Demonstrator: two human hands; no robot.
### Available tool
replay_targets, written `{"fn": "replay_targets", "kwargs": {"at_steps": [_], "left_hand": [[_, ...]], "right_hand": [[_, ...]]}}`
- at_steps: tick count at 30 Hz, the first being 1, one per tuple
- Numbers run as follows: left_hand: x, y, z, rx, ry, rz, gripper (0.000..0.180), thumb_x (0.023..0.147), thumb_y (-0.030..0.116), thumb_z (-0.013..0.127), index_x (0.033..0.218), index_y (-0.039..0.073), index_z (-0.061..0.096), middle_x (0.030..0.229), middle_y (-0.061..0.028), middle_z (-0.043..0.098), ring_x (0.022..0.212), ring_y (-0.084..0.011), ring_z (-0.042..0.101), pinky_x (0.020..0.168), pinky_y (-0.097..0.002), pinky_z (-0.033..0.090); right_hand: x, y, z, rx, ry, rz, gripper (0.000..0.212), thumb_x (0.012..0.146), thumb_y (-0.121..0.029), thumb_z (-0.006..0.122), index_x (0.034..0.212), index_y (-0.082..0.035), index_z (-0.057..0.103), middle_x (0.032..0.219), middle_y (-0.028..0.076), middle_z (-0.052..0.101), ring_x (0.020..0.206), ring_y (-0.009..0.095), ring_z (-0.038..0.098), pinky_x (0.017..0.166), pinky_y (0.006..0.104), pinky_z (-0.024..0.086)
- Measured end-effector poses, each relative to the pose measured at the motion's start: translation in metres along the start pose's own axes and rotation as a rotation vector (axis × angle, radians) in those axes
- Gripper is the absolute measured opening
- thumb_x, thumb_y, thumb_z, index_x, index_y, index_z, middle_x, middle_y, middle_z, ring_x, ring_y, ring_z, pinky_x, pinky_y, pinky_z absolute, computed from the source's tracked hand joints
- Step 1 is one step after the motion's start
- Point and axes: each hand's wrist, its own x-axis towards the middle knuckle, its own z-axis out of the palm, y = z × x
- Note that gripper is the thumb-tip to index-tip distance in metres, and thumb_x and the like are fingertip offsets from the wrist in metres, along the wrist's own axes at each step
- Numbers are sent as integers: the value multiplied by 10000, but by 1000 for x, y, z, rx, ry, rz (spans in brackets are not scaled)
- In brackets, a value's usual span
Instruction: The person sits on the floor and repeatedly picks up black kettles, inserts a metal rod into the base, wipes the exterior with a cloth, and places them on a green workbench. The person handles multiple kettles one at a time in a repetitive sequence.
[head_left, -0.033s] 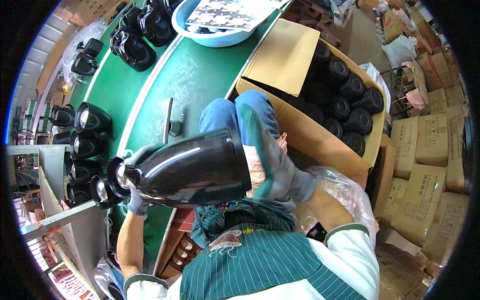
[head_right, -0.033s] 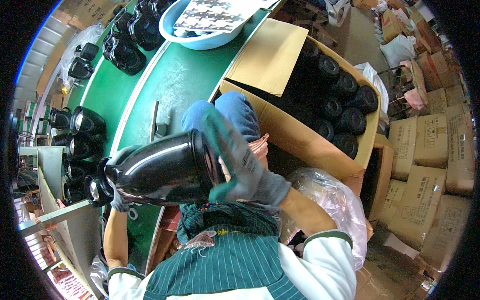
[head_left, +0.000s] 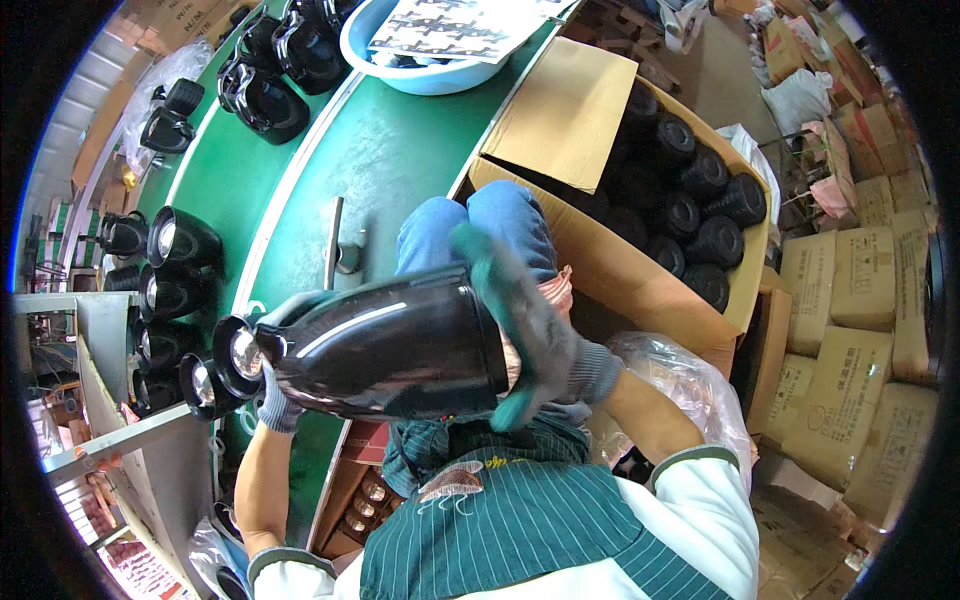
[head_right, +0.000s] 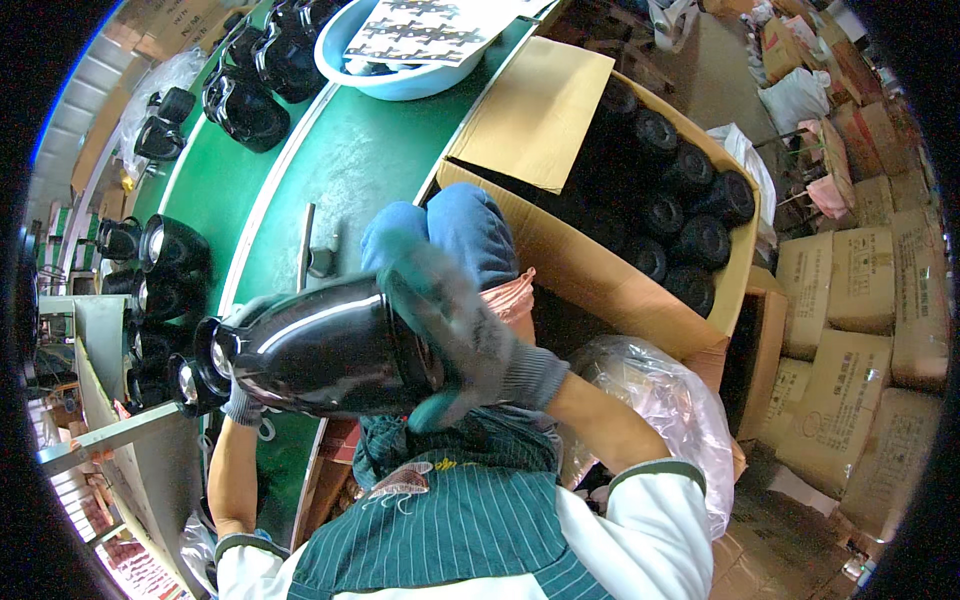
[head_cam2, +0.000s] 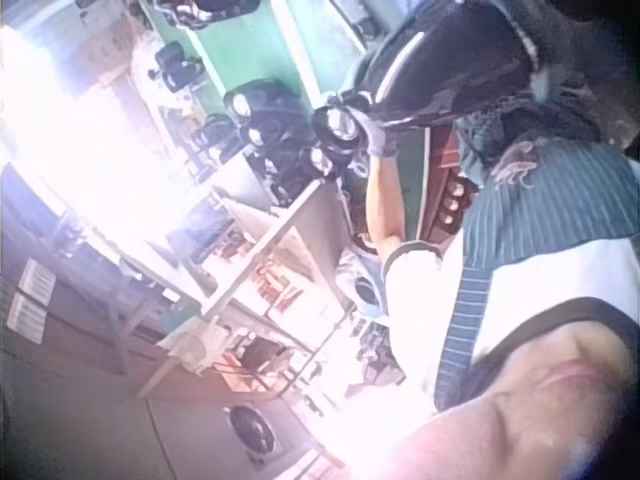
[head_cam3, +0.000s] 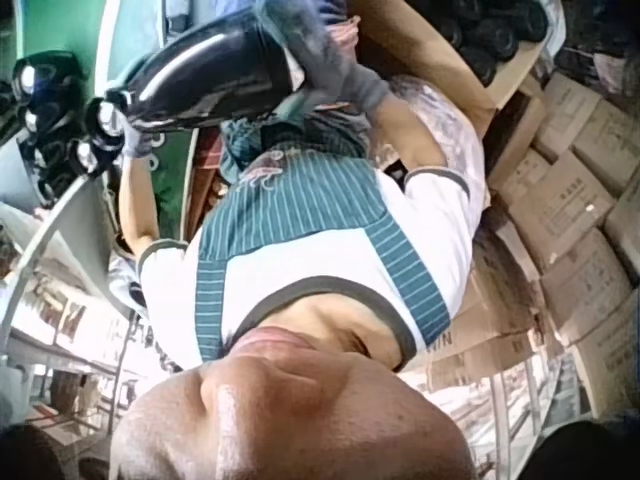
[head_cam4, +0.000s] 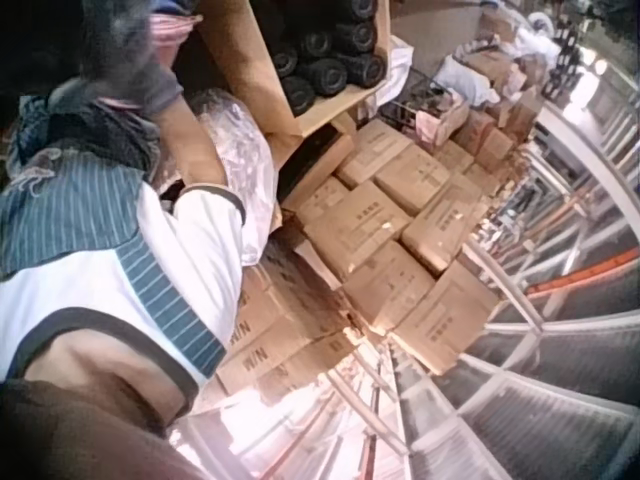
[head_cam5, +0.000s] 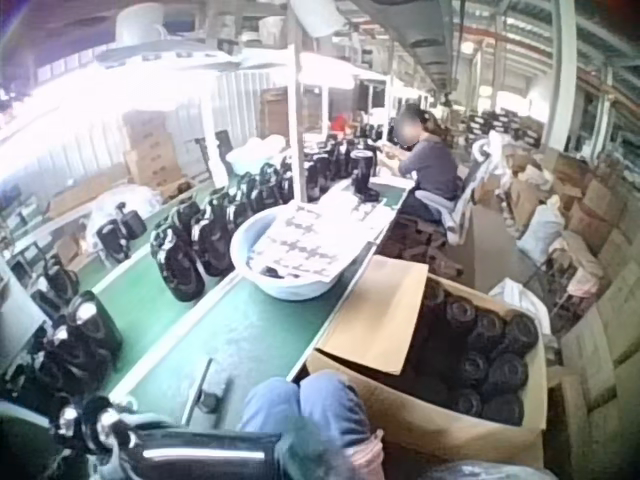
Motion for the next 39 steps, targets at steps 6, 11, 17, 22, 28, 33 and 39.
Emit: {"fn": "replay_targets", "kwargs": {"at_steps": [6,11,17,22,28,33,39], "left_hand": [[19,117,44,1042,-49,892,271,893,173,726,1106,7,757,1056,-131,752,946,-261,737,875,-385,602],[15,54,18,485,108,292,348,918,181,693,1199,-23,715,1184,-149,737,1070,-275,716,959,-405,572],[-28,-86,-21,-502,-185,-184,582,1045,382,554,1481,3,476,1501,-174,516,1305,-301,554,1102,-448,487],[-5,30,19,-225,54,118,635,954,431,696,1328,-75,615,1214,-200,712,1077,-284,708,977,-422,571],[-1,74,31,601,178,478,372,906,209,729,1144,-77,730,1065,-155,768,948,-230,742,896,-359,586],[0,75,53,725,226,590,488,833,286,810,1171,-55,723,1105,-189,759,972,-297,745,891,-398,581],[-22,5,102,624,-106,932,584,699,248,783,1246,83,661,1239,-216,641,1141,-395,651,1011,-523,510]], "right_hand": [[-88,87,58,553,168,601,729,1051,-261,565,1631,-13,200,1694,133,230,1527,232,304,1258,343,217],[-36,4,25,529,94,554,761,1048,-312,537,1639,-18,158,1707,171,155,1560,281,219,1269,404,199],[16,-17,4,-4,21,-116,1244,812,-836,555,1652,-36,103,1659,348,115,1534,532,151,1228,593,179],[-2,-40,36,963,384,681,857,1028,-510,556,1635,-23,197,1652,169,296,1504,275,333,1244,396,261],[-75,50,53,433,252,345,592,1119,-297,431,1602,1,265,1618,127,369,1481,234,374,1246,363,272],[-26,40,-9,448,136,560,586,1074,-327,499,1565,-34,367,1569,151,429,1472,298,387,1226,410,316],[47,33,-76,843,-17,794,820,932,-387,699,1538,59,375,1483,163,539,1361,273,537,1173,383,419]]}}
